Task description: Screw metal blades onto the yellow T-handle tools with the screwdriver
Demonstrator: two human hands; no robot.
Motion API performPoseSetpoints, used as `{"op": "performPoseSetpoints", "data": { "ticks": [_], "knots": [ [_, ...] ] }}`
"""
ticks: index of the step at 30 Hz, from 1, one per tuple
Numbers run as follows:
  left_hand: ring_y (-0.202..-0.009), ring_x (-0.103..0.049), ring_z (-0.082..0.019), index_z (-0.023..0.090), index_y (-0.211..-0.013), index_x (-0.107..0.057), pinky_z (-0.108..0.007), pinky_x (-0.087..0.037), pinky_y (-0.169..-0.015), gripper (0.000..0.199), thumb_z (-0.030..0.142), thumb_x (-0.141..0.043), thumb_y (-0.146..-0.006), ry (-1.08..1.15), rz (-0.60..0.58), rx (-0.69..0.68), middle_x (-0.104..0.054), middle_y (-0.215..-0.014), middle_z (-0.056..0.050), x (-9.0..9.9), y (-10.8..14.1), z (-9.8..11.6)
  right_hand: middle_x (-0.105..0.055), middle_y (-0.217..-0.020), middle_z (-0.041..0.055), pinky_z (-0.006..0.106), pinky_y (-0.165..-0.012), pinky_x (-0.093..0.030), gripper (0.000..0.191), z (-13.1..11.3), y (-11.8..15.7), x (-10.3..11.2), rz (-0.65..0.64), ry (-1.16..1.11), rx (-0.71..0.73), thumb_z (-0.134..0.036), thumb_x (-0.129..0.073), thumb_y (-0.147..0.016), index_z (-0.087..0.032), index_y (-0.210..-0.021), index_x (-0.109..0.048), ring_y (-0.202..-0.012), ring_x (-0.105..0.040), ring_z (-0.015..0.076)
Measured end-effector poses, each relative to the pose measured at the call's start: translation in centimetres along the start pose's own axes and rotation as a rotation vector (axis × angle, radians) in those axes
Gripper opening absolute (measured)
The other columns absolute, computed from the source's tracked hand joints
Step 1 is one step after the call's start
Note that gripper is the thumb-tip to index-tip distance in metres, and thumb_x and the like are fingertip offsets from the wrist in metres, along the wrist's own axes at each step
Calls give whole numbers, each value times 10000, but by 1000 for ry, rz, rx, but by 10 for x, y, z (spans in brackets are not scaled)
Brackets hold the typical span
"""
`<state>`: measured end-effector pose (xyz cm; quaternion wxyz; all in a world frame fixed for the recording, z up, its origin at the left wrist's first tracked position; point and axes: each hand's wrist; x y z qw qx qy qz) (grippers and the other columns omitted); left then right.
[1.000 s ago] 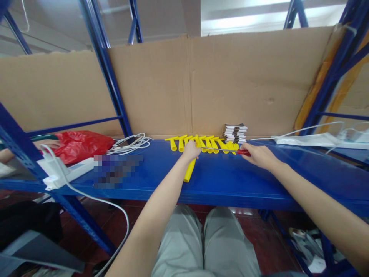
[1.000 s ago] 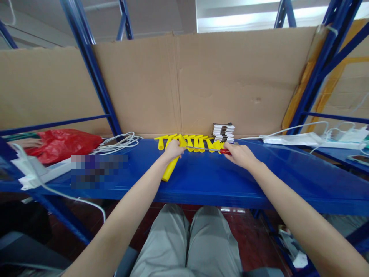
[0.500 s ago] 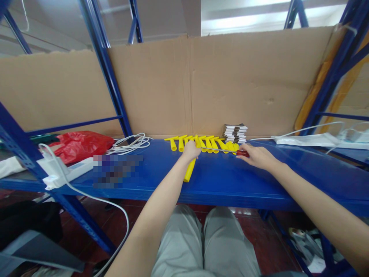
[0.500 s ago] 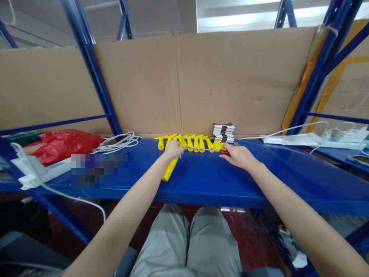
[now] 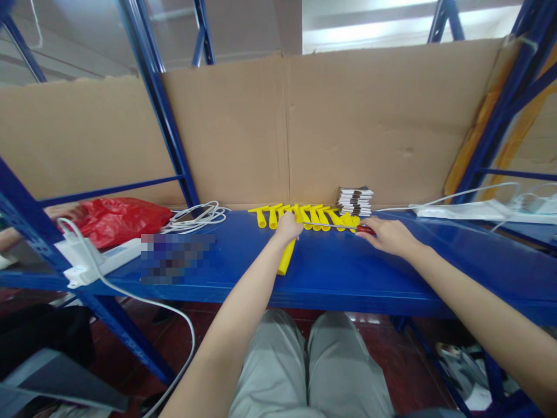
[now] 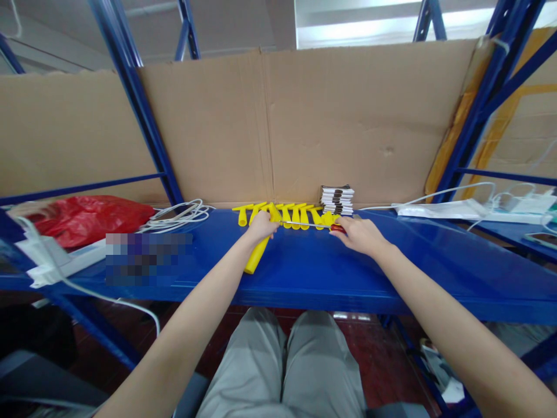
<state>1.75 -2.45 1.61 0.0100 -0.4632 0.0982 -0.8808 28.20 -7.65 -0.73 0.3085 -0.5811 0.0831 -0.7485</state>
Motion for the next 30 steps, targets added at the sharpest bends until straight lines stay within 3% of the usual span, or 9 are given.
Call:
{"op": "performPoseSetpoints", "data": {
  "ticks": [6, 13, 19, 26, 30],
  "knots": [
    [-662, -692, -186, 61, -759, -659, -219, -508, -580, 136, 106, -536, -798, -16, -16, -6, -715, -727, -136, 0, -1, 0, -715, -886, 101, 282, -567, -375, 235, 3, 1, 0, 21, 38, 18, -324, -404, -898, -189, -959, -586, -734, -641, 220],
    [-671, -693, -186, 53, -786, -671, -214, -503, -567, 160, 120, -527, -807, -26, -19, -1, -715, -734, -137, 0, -2, 0, -711, -966, 116, 291, -629, -417, 319, 2, 0, 0, 31, -17, 53, -358, -354, -931, -179, -982, -613, -833, -648, 222],
    [-673, -694, -191, 41, -820, -674, -219, -502, -574, 168, 132, -533, -811, -27, -21, 1, -718, -752, -151, 0, -2, 0, -719, -881, 102, 287, -566, -376, 279, 2, 0, 0, 32, 30, 7, -369, -404, -899, -184, -972, -599, -717, -636, 218],
    [-657, -689, -181, 71, -736, -663, -220, -510, -597, 155, 138, -546, -813, -29, -1, 9, -706, -683, -110, -1, -2, 0, -713, -974, 118, 293, -628, -420, 352, 0, 0, 2, 17, -5, 38, -351, -337, -933, -173, -987, -636, -827, -649, 223],
    [-664, -693, -184, 71, -751, -657, -219, -507, -591, 147, 147, -551, -819, -26, 2, 4, -706, -688, -114, -1, -2, 0, -717, -972, 122, 301, -601, -408, 346, -1, 0, 1, -13, -15, -6, -389, -377, -917, -164, -1062, -596, -786, -654, 240]
  ]
}}
Point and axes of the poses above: each hand's wrist, its own y-axis away from the middle knuckle, its own x-axis out of the back of the hand, z = x × y
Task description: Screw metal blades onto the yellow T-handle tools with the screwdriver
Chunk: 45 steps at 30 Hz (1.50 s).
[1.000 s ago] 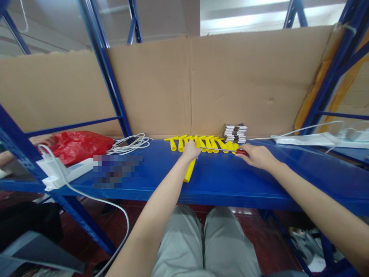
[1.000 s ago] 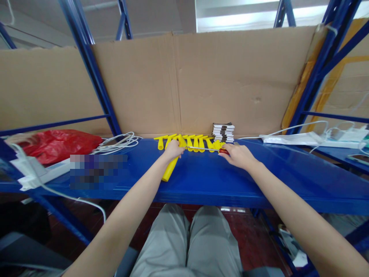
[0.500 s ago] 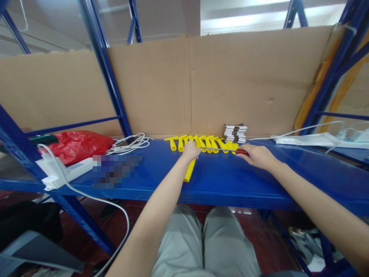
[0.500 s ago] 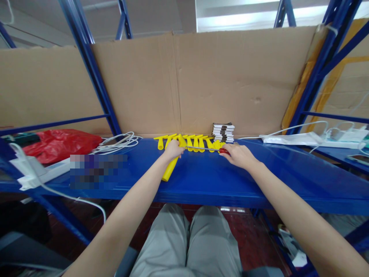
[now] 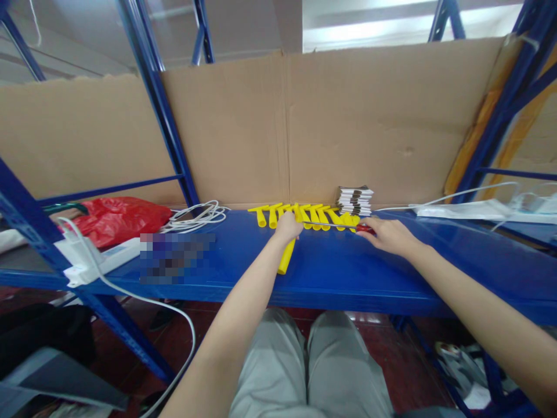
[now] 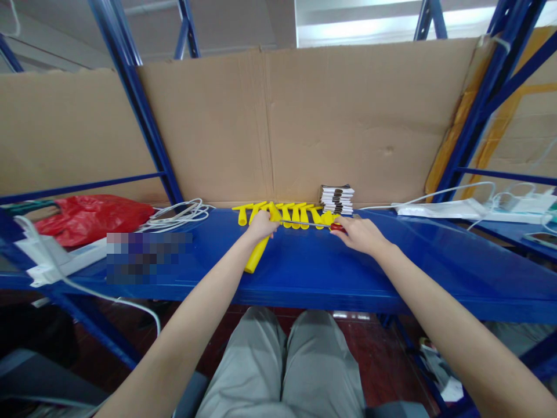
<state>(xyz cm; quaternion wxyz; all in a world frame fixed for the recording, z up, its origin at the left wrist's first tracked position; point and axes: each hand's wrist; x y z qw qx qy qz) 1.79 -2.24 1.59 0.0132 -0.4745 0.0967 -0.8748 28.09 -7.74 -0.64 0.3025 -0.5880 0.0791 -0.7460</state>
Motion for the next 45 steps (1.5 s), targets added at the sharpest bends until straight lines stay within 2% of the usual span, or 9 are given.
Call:
{"op": "performPoseSetpoints", "data": {
  "ticks": [3, 7, 14, 24, 32, 39, 42, 45],
  "knots": [
    [-663, -694, -182, 73, -781, -653, -214, -501, -577, 131, 142, -548, -820, 1, -7, 7, -708, -696, -110, 1, 1, 1, -720, -906, 113, 295, -561, -367, 290, 0, 0, 0, -25, 25, -47, -367, -421, -894, -162, -1039, -566, -726, -648, 243],
    [-646, -690, -172, 71, -802, -649, -203, -490, -556, 127, 133, -539, -819, 13, -20, 0, -710, -698, -103, 1, 3, 1, -711, -872, 105, 286, -559, -341, 199, 2, 0, 0, 2, 31, -29, -299, -418, -883, -176, -954, -558, -722, -638, 230],
    [-650, -689, -171, 58, -802, -650, -199, -477, -541, 142, 137, -534, -824, 2, -21, -3, -711, -715, -121, 0, 1, 0, -706, -904, 108, 279, -604, -383, 257, 4, 1, 0, 97, -14, 52, -329, -375, -915, -185, -917, -588, -780, -633, 212],
    [-603, -683, -166, 64, -853, -655, -188, -461, -500, 140, 125, -534, -822, 31, -19, -14, -704, -674, -90, -2, 0, 0, -708, -866, 87, 273, -570, -370, 185, 8, 0, -5, 65, -14, 7, -311, -433, -884, -193, -940, -565, -725, -631, 212],
    [-605, -679, -147, 79, -837, -670, -180, -472, -518, 140, 127, -540, -820, 16, -6, 2, -715, -700, -83, 0, 0, 0, -713, -986, 121, 298, -669, -451, 326, 6, 0, -6, 91, -46, 69, -334, -347, -933, -166, -991, -620, -858, -655, 224],
    [-600, -675, -147, 54, -899, -670, -173, -446, -482, 173, 127, -535, -819, 11, -23, -2, -704, -686, -82, -2, -1, -1, -720, -886, 83, 275, -551, -378, 255, 4, 0, -2, 43, 5, -15, -379, -428, -894, -194, -970, -585, -716, -640, 215],
    [-594, -672, -143, 55, -918, -666, -171, -442, -480, 182, 129, -530, -823, 30, -28, -2, -704, -682, -77, -2, 0, 0, -719, -876, 79, 264, -545, -358, 211, 4, 0, -1, 59, 8, 4, -325, -426, -893, -199, -929, -592, -728, -637, 205],
    [-593, -673, -147, 51, -938, -660, -176, -444, -484, 187, 134, -536, -824, 31, -22, 5, -708, -693, -85, -1, 0, 1, -719, -910, 91, 268, -565, -375, 253, 4, 1, -1, 100, 1, 45, -333, -400, -907, -198, -923, -614, -772, -640, 207]
  ]
}}
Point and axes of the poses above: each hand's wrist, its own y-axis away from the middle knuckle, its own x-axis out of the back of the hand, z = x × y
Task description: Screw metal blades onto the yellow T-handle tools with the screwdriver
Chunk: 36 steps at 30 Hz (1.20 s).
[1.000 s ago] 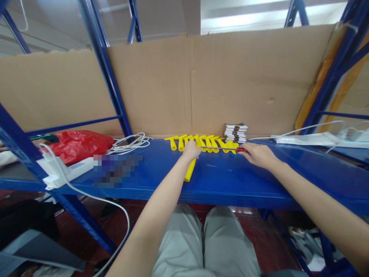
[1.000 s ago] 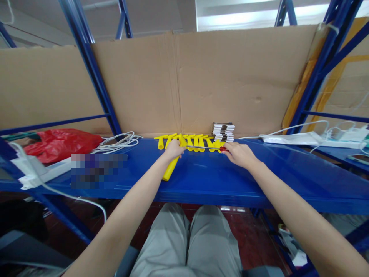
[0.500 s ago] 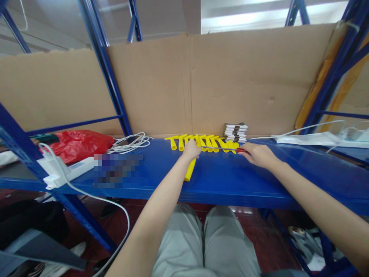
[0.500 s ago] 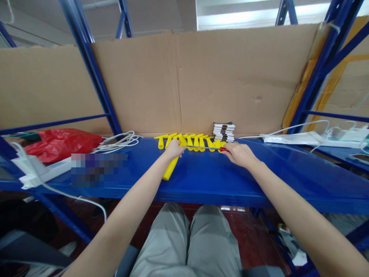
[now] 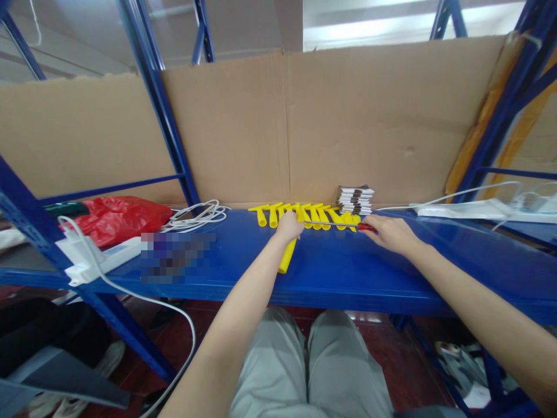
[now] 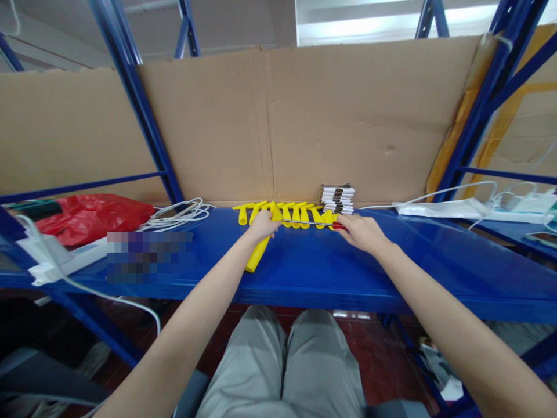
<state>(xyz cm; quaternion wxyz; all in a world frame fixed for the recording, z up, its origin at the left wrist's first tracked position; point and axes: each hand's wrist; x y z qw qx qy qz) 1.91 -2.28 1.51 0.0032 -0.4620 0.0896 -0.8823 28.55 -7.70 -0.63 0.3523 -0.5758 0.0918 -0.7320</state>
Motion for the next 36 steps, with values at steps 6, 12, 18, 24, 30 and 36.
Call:
{"op": "performPoseSetpoints", "data": {
  "ticks": [6, 12, 18, 24, 30, 36],
  "knots": [
    [-612, -680, -158, 50, -898, -668, -183, -445, -480, 170, 125, -534, -824, -13, 1, -2, -713, -720, -102, 2, 2, 1, -712, -1001, 111, 288, -636, -427, 314, -1, -1, 0, -9, -41, 1, -346, -379, -919, -182, -1011, -631, -842, -650, 221],
    [-636, -684, -151, 51, -874, -683, -178, -466, -529, 177, 118, -530, -812, -34, 4, -17, -707, -693, -89, 2, 3, 1, -720, -891, 93, 281, -554, -379, 260, -2, -1, 0, -65, -14, -88, -375, -446, -887, -184, -984, -594, -724, -646, 223],
    [-646, -686, -155, 39, -901, -676, -181, -458, -519, 196, 132, -526, -816, -30, 2, -14, -715, -718, -104, 2, 1, 1, -718, -917, 94, 273, -582, -400, 259, 1, 0, -1, -16, -42, -1, -342, -401, -904, -193, -942, -609, -764, -643, 207],
    [-637, -685, -160, 55, -874, -672, -188, -453, -507, 168, 138, -536, -822, -27, 5, -10, -716, -723, -108, 2, 2, 1, -713, -988, 103, 293, -647, -451, 322, 2, -1, -4, -70, -76, 15, -373, -367, -925, -187, -1019, -613, -811, -658, 215],
    [-608, -678, -155, 58, -892, -668, -188, -463, -518, 166, 128, -538, -818, -4, 4, -5, -707, -683, -88, 2, 3, 2, -711, -862, 79, 281, -562, -399, 269, 4, 0, -8, -86, -52, -36, -406, -438, -886, -205, -1016, -560, -682, -639, 214],
    [-612, -677, -158, 54, -895, -672, -187, -460, -516, 172, 117, -535, -812, 7, -7, 3, -689, -642, -72, 3, 3, 3, -706, -900, 88, 275, -565, -385, 234, 1, -1, -4, -109, -26, -23, -344, -415, -893, -198, -961, -584, -696, -636, 203]
  ]
}}
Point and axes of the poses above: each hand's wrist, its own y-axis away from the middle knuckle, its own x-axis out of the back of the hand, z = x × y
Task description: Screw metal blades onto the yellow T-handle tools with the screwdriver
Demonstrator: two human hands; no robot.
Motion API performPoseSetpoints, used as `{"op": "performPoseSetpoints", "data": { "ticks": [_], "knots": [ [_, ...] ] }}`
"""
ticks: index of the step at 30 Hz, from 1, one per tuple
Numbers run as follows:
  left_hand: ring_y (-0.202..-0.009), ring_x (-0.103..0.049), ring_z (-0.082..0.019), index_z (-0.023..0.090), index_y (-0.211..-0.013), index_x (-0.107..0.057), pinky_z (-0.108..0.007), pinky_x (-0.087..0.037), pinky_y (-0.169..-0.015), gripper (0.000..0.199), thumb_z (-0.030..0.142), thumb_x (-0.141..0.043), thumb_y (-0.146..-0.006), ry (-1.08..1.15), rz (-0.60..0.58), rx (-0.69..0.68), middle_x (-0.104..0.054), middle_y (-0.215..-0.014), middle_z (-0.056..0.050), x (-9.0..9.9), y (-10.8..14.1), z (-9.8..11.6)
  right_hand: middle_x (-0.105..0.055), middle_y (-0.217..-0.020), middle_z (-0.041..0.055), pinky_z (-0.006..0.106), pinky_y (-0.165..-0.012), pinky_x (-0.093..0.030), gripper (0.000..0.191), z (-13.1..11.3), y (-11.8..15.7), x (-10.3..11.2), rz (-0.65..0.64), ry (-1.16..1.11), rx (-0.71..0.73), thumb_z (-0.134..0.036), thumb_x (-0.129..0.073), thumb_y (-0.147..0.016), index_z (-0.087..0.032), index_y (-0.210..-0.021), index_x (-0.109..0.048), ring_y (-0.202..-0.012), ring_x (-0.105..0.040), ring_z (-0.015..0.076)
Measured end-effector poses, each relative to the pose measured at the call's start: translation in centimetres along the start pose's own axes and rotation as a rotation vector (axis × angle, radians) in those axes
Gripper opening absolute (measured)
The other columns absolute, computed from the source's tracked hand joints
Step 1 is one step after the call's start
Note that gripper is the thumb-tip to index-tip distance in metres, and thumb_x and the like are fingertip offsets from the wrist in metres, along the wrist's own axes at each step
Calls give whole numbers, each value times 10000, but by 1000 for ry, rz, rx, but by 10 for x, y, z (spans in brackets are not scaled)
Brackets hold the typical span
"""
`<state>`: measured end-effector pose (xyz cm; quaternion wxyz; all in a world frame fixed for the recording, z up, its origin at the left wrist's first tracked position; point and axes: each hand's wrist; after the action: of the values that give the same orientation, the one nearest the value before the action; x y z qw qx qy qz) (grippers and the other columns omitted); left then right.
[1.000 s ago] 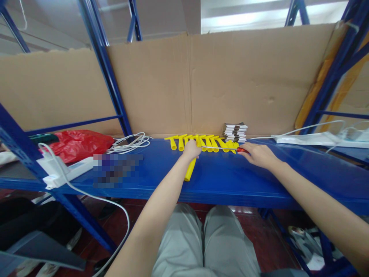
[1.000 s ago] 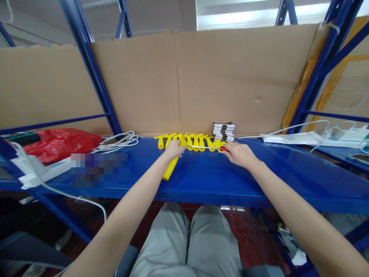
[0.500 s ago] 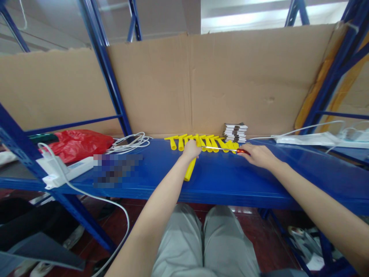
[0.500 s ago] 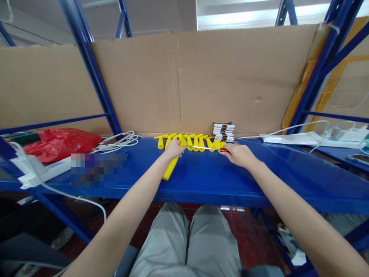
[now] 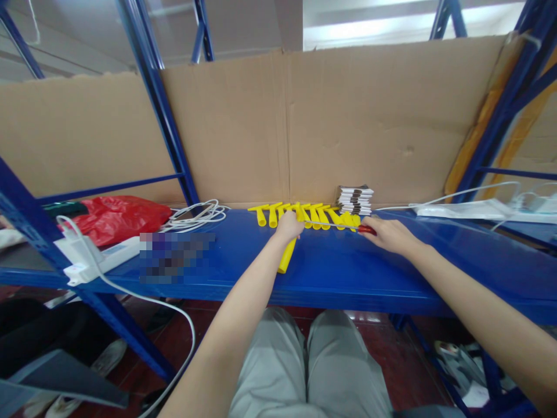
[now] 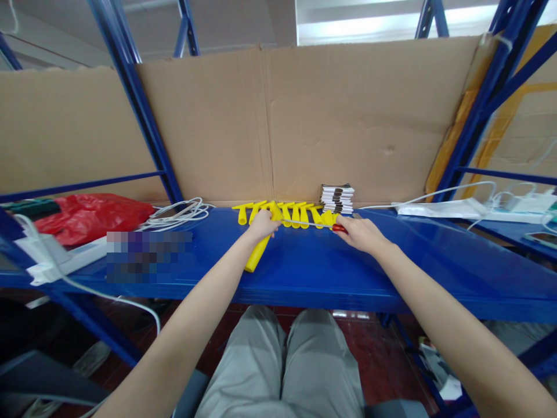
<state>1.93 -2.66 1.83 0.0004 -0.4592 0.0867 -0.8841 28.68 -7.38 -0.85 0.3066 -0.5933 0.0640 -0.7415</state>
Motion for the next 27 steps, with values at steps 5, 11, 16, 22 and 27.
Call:
{"op": "performPoseSetpoints", "data": {
  "ticks": [5, 11, 16, 22, 27],
  "knots": [
    [-600, -673, -149, 68, -871, -678, -182, -466, -530, 157, 126, -543, -815, 12, 12, -9, -690, -635, -63, -2, 0, -1, -721, -947, 94, 278, -597, -422, 274, -1, 0, 1, 27, 8, 18, -335, -417, -891, -199, -957, -645, -758, -649, 208],
    [-588, -663, -136, 70, -850, -685, -173, -462, -523, 167, 140, -536, -821, -5, 6, -17, -697, -645, -65, -2, -1, -1, -730, -954, 94, 282, -617, -445, 312, -1, 0, 1, 11, 17, 24, -349, -414, -896, -196, -966, -678, -787, -659, 213],
    [-594, -663, -137, 68, -802, -682, -170, -457, -512, 173, 139, -526, -819, -20, -5, -29, -697, -664, -78, -1, -2, 0, -734, -893, 99, 290, -621, -457, 330, -3, -1, 1, -38, 15, 23, -357, -407, -901, -187, -947, -686, -789, -664, 222],
    [-634, -679, -159, 66, -825, -674, -188, -471, -531, 156, 140, -538, -807, -10, 4, -11, -708, -695, -90, -2, -3, -1, -732, -959, 82, 299, -645, -481, 295, 4, -2, -1, -41, -31, -8, -351, -441, -881, -207, -979, -679, -808, -669, 220],
    [-662, -684, -159, 85, -791, -664, -187, -477, -561, 131, 140, -546, -802, -27, 15, 15, -706, -681, -80, -1, -3, -2, -728, -969, 87, 305, -675, -490, 254, 21, 1, -7, -80, -43, -62, -305, -466, -862, -195, -937, -683, -821, -670, 221]
  ]
}}
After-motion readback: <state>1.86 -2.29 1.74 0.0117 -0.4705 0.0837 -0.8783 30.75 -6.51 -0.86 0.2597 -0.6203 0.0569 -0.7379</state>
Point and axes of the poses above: each hand's wrist, its own y-axis away from the middle knuckle, its own x-axis out of the back of the hand, z = x × y
